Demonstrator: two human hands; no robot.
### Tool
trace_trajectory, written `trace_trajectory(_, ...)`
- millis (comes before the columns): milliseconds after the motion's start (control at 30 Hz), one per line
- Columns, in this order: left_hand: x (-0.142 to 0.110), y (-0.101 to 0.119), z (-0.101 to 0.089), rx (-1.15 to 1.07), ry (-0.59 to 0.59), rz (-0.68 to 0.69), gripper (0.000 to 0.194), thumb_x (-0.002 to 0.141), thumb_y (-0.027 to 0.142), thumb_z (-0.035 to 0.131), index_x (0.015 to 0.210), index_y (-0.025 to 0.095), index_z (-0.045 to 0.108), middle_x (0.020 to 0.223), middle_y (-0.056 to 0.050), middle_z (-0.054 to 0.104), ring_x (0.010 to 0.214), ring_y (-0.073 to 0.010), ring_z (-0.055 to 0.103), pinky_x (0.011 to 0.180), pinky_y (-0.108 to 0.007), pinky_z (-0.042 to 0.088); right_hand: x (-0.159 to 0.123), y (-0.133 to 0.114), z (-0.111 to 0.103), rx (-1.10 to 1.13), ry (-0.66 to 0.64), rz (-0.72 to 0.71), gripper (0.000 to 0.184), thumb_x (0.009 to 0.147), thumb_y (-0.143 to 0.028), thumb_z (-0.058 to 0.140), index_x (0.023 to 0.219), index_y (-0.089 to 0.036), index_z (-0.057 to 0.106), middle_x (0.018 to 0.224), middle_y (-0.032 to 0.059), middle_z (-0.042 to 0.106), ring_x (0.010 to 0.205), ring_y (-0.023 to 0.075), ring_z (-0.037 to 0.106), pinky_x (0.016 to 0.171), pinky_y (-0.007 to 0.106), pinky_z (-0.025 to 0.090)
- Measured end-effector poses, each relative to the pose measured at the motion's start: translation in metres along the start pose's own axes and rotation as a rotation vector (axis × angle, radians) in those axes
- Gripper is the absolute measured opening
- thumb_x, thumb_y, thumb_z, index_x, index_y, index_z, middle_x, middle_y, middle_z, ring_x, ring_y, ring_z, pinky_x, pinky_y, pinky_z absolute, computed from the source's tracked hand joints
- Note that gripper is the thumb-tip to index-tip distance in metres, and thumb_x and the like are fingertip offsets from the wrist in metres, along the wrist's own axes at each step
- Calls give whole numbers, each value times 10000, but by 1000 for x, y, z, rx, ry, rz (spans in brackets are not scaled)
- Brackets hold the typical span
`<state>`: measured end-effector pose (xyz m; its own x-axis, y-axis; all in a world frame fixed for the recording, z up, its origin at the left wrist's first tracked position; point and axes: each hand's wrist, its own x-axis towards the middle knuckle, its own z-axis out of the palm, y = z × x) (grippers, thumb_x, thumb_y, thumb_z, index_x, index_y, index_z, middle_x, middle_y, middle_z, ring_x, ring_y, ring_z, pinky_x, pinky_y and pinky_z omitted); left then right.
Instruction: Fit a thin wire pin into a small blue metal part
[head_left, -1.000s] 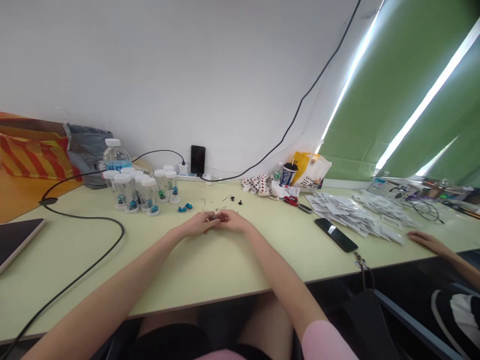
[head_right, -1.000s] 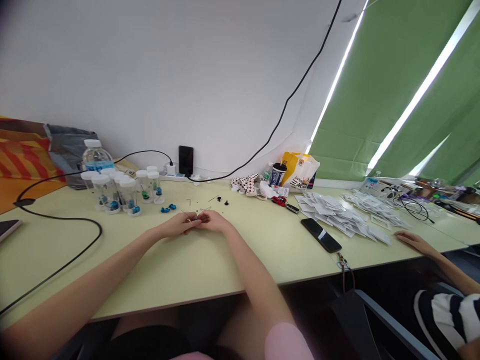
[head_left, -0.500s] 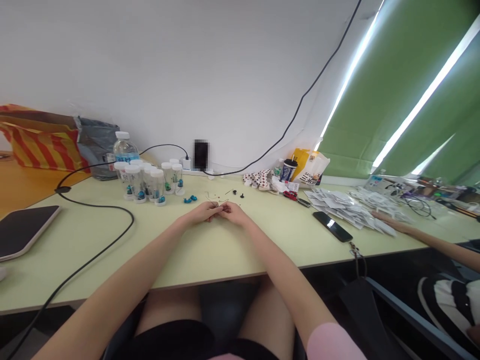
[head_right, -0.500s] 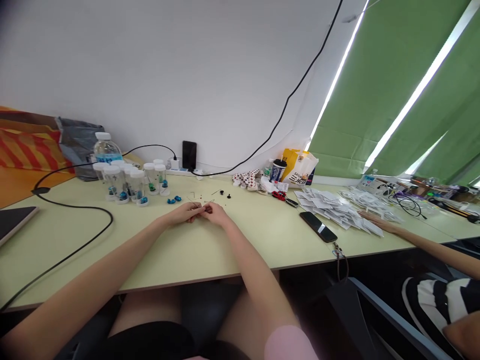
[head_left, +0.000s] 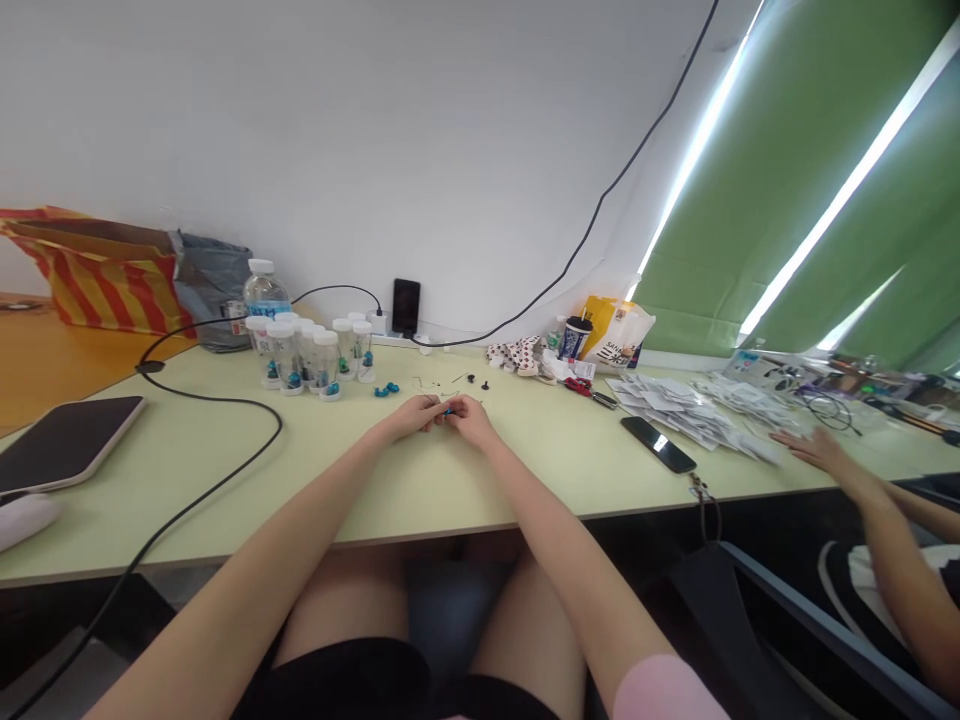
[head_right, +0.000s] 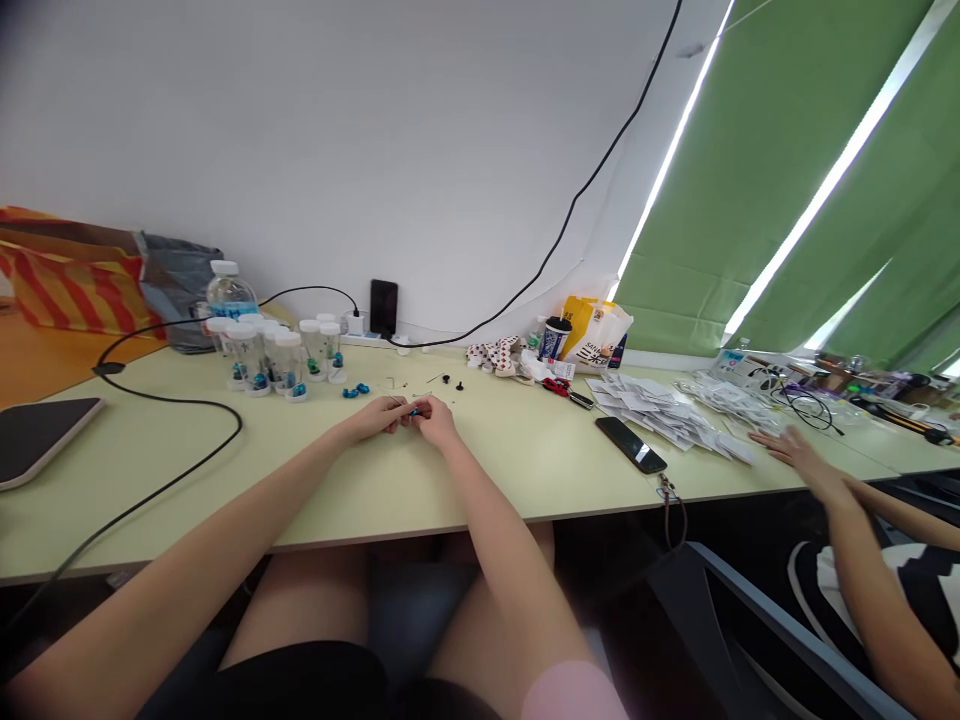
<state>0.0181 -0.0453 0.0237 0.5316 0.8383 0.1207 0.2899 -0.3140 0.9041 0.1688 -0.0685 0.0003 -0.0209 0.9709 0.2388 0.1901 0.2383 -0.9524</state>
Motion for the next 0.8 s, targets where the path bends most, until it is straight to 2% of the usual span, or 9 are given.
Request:
trace_trajectory(233,-13,11,6,-13,23,47,432,745,549,513,605,154,618,653,-20,610,513,-116,476,533,-244,401,-13,-8,-3,84,33,17,59,809,-151,605,861,-123,615,772,-1,648,699,123,628,708,309,509)
trace_trajectory(400,-14,9,11,-17,39,102,449,754,547,512,570,154,626,705,-21,593,515,-110,472,537,-247,403,-14,-4,-5,142,43,49,153,880,-259,544,888,-117,603,805,6,638,698,119,621,677,301,521)
trace_trajectory(600,-9,5,16,-30,54,155,449,771,545,493,586,162,637,728,-21,588,518,-111,468,550,-245,413,-11,-1,-5,222,72,76,172,889,-276,527,930,-121,591,878,23,628,730,125,614,669,298,521)
trace_trajectory(700,-8,4,15,-40,50,171,452,784,543,475,603,163,640,740,-22,591,520,-110,470,544,-242,410,-11,-2,-5,272,76,67,164,880,-271,540,893,-119,597,817,10,635,690,118,615,666,299,518)
trace_trajectory(800,-6,3,14,-49,45,182,446,798,530,466,625,159,643,747,-23,591,521,-107,473,540,-242,406,-12,-2,-5,326,78,45,123,795,-245,634,836,-130,617,701,-10,644,631,118,612,699,309,502)
